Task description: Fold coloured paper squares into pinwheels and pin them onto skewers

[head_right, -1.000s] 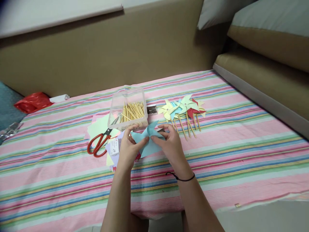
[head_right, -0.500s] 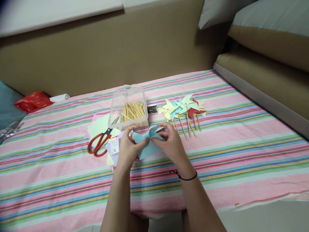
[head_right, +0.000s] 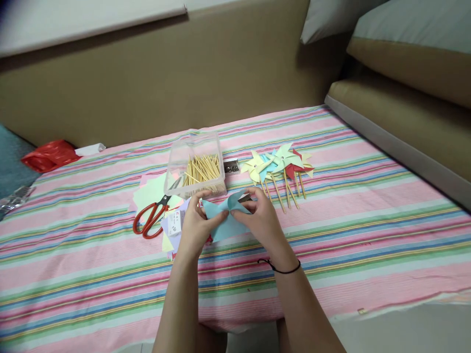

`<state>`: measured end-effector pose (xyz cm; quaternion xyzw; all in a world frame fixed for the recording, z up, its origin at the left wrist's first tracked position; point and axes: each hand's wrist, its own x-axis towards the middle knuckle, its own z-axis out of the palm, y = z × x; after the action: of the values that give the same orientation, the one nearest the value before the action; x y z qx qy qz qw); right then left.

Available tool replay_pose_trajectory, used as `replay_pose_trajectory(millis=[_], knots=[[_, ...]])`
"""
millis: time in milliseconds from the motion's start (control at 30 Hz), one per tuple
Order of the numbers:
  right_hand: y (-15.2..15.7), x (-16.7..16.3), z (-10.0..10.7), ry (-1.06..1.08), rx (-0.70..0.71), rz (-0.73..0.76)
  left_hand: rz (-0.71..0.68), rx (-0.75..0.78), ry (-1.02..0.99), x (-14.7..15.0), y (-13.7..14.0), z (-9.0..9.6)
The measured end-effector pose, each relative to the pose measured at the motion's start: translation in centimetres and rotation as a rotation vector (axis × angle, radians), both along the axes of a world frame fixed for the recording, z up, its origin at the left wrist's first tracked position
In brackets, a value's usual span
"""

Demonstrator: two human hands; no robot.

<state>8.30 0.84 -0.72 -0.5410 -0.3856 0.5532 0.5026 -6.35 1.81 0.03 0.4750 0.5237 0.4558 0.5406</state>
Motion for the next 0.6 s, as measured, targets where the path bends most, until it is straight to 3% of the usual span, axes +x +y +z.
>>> replay_pose_trajectory(millis=[267, 467, 600], knots=[[0.1, 0.8, 0.2, 0.165, -0.083, -0.093, 0.093, 0.017, -0.216, -0.6, 0.4, 0.2], [0.2, 1.4, 0.4, 0.258, -0.113, -0.112, -0.180, 0.200, -0.125, -2.0, 0.3, 0.3], [0.3, 1.4, 0.2, 0.253, -0.120, -0.106, -0.237, 0.201, -0.136, -2.5, 0.2, 0.3]])
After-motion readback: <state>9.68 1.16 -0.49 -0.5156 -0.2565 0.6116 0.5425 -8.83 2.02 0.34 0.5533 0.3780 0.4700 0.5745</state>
